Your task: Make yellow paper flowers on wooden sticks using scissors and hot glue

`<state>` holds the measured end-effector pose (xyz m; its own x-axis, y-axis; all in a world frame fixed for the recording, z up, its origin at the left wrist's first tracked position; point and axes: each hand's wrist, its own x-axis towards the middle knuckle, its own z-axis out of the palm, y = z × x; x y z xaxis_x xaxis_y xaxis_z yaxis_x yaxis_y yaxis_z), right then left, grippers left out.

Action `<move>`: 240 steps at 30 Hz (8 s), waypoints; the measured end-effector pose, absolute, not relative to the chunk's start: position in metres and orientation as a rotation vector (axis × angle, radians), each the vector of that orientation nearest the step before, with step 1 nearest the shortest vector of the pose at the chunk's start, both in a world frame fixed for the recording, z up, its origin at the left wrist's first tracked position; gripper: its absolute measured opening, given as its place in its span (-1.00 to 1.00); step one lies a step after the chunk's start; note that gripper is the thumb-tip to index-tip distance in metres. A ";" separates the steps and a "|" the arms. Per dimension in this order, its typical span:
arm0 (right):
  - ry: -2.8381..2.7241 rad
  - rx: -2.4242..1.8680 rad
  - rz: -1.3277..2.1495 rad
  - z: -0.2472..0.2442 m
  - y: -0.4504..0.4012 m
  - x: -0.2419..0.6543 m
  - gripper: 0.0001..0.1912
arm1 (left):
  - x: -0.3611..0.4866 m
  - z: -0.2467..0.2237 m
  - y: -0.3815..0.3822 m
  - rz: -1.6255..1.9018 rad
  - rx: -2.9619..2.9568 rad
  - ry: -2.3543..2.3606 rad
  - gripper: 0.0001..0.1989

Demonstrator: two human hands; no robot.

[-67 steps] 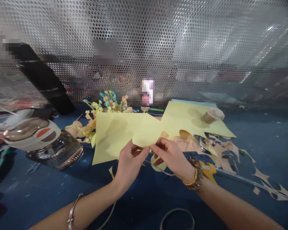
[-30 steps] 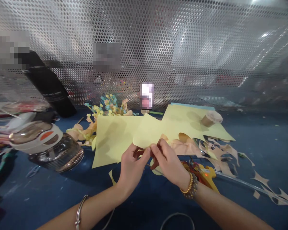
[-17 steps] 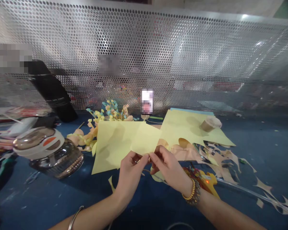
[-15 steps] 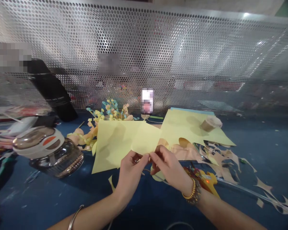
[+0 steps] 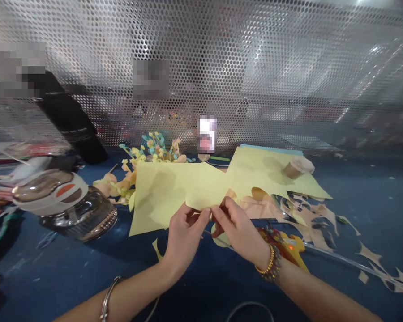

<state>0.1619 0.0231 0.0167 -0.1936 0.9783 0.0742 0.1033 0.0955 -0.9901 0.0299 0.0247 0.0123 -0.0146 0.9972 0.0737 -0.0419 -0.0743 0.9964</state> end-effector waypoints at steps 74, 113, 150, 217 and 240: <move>-1.629 -1.261 1.127 0.012 0.023 0.158 -0.75 | 0.017 -0.007 0.028 1.149 1.519 1.355 -0.74; -1.374 -1.198 1.397 0.016 0.028 0.164 -0.82 | 0.025 0.002 0.028 1.142 1.342 1.285 -0.78; -1.230 -1.290 1.632 0.026 0.034 0.172 -0.73 | 0.021 0.005 0.030 1.151 1.263 1.189 -0.74; -1.440 -1.256 1.481 0.017 0.032 0.168 -0.71 | 0.022 0.001 0.031 1.178 1.204 1.142 -0.75; -1.439 -1.294 1.416 0.018 0.031 0.168 -0.75 | 0.019 0.002 0.033 1.058 1.308 1.286 -0.74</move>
<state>0.1677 0.0311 0.0176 -0.2305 0.9618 -0.1475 0.1625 -0.1114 -0.9804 0.0190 0.0331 0.0018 0.0599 0.9970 -0.0499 0.1431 0.0409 0.9889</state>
